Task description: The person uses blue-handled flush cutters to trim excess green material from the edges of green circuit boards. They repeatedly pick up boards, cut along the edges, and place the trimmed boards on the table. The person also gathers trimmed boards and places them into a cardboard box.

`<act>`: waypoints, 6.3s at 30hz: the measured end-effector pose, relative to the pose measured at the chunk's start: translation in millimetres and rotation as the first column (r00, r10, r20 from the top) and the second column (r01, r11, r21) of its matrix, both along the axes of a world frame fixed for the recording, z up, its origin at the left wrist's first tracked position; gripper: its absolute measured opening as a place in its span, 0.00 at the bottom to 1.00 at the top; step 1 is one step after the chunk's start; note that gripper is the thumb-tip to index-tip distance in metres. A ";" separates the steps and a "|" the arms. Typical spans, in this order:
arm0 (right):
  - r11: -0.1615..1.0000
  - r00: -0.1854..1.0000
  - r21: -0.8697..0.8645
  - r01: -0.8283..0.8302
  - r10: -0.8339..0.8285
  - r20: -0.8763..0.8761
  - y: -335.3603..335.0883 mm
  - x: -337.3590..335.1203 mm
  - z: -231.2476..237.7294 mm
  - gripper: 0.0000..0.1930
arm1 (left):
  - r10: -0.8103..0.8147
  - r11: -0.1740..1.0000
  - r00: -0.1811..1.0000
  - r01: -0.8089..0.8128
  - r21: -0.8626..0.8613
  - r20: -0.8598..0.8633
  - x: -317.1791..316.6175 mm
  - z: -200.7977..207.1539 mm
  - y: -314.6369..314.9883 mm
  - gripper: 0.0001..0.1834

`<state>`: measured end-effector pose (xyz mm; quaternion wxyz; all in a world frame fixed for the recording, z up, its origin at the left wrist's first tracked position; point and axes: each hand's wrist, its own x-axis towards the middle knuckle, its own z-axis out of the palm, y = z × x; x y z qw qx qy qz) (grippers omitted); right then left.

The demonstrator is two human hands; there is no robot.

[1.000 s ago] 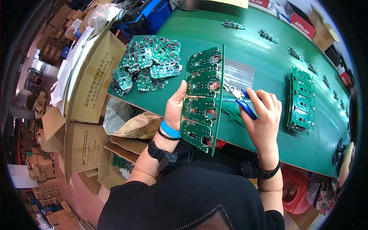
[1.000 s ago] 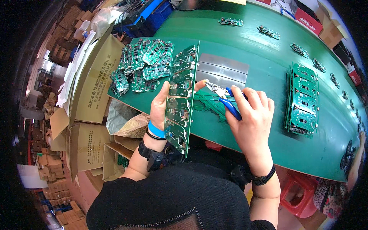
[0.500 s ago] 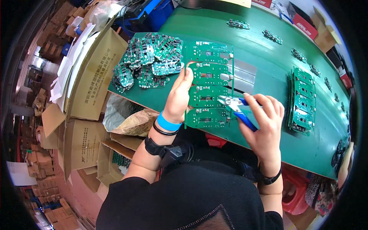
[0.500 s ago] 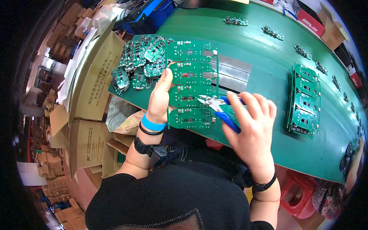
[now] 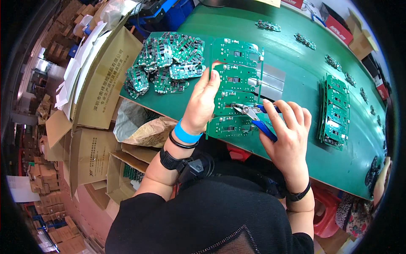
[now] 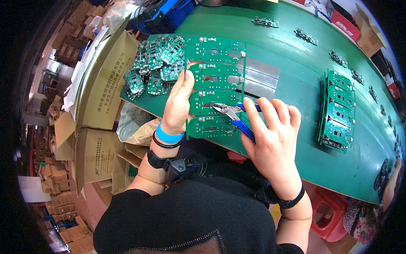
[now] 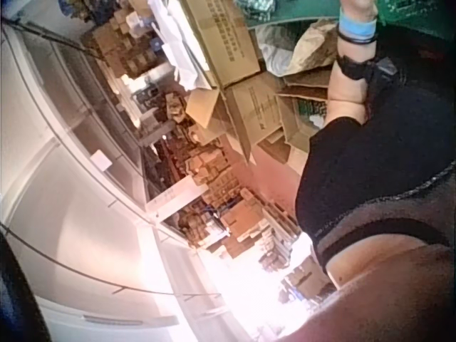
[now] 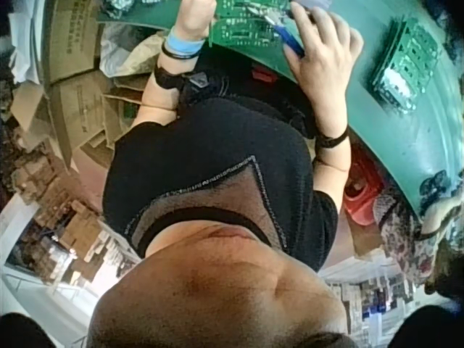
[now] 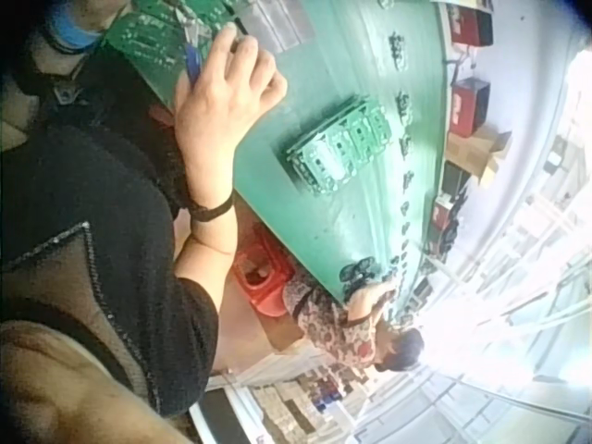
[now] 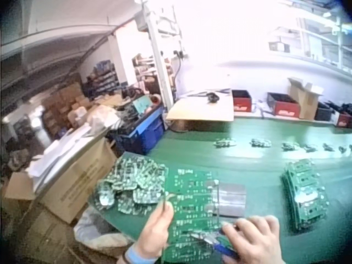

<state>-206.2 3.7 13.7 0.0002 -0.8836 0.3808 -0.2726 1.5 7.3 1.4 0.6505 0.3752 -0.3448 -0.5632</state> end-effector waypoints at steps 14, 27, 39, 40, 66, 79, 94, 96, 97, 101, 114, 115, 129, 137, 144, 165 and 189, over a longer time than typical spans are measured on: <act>1.000 1.000 0.015 -0.002 0.002 0.005 -1.6 -0.4 -0.7 0.30 | -0.003 1.000 1.000 0.003 -0.003 0.021 1.4 1.7 -1.6 0.21; 1.000 1.000 -0.002 0.008 -0.008 0.006 -1.2 0.3 -2.8 0.31 | 0.009 1.000 1.000 -0.009 -0.009 0.006 -0.7 4.1 -2.0 0.20; 1.000 1.000 0.014 0.013 -0.014 0.013 -0.9 1.5 -2.2 0.30 | 0.037 0.999 0.998 -0.035 -0.032 0.059 -0.1 3.3 -2.8 0.20; 1.000 1.000 0.008 0.017 -0.017 0.007 -0.7 1.5 -2.4 0.30 | 0.039 0.999 0.997 -0.037 -0.031 0.061 0.1 2.7 -3.0 0.20; 1.000 1.000 0.000 0.028 -0.028 -0.005 2.7 3.6 -3.9 0.31 | 0.047 0.998 0.996 -0.043 -0.052 0.077 -1.7 5.2 -0.4 0.21; 1.000 1.000 0.004 0.029 -0.029 -0.009 4.4 5.0 -6.0 0.31 | 0.068 0.996 0.992 -0.062 -0.063 0.111 0.1 1.1 -1.4 0.22; 0.999 0.999 0.030 0.035 -0.035 0.011 4.5 4.8 -6.4 0.31 | 0.056 0.997 0.989 -0.049 -0.059 0.134 4.1 -2.0 -3.0 0.22; 0.998 0.999 0.048 0.030 -0.031 0.026 3.6 4.6 -8.8 0.31 | 0.057 0.997 0.992 -0.050 -0.059 0.109 3.2 -1.6 -2.9 0.22; 0.999 0.999 0.032 0.034 -0.034 0.018 3.6 5.0 -8.3 0.31 | 0.058 0.997 0.995 -0.053 -0.056 0.077 1.2 -0.9 -2.4 0.21; 0.999 0.999 -0.009 0.039 -0.039 -0.014 4.3 6.4 -5.0 0.31 | 0.078 0.995 0.994 -0.073 -0.063 0.081 0.4 0.7 -1.1 0.20; 0.997 0.999 -0.070 0.033 -0.034 -0.018 2.6 6.3 -5.1 0.31 | 0.088 0.996 0.993 -0.087 -0.026 0.072 1.6 2.4 -1.2 0.21; 0.997 0.999 -0.073 0.030 -0.031 -0.017 2.2 6.7 -5.2 0.31 | 0.090 0.996 0.993 -0.088 -0.029 0.074 2.1 1.4 -1.3 0.21; 0.999 0.998 -0.047 0.000 0.003 0.068 -1.6 0.4 -5.3 0.30 | 0.041 0.999 0.999 -0.041 -0.035 -0.012 1.9 1.7 0.1 0.21; 0.997 1.000 -0.071 -0.003 0.003 0.004 -0.9 3.5 -8.1 0.31 | 0.076 0.996 0.997 -0.076 -0.040 0.019 0.1 0.5 -1.3 0.21; 0.993 0.990 -0.110 0.040 -0.025 0.137 -7.8 -0.7 -11.6 0.29 | 0.075 0.997 0.995 -0.074 -0.024 0.059 6.4 -5.3 -0.4 0.22; 0.985 0.972 0.021 0.172 -0.173 0.161 -16.5 -8.5 -24.6 0.26 | -0.405 0.874 0.501 0.459 -0.161 -0.765 9.9 -37.5 4.0 0.35; 0.996 0.997 0.085 -0.041 0.046 -0.065 12.0 -5.5 -9.7 0.32 | 0.049 0.999 0.995 -0.048 0.013 -0.086 11.1 -12.4 -18.5 0.18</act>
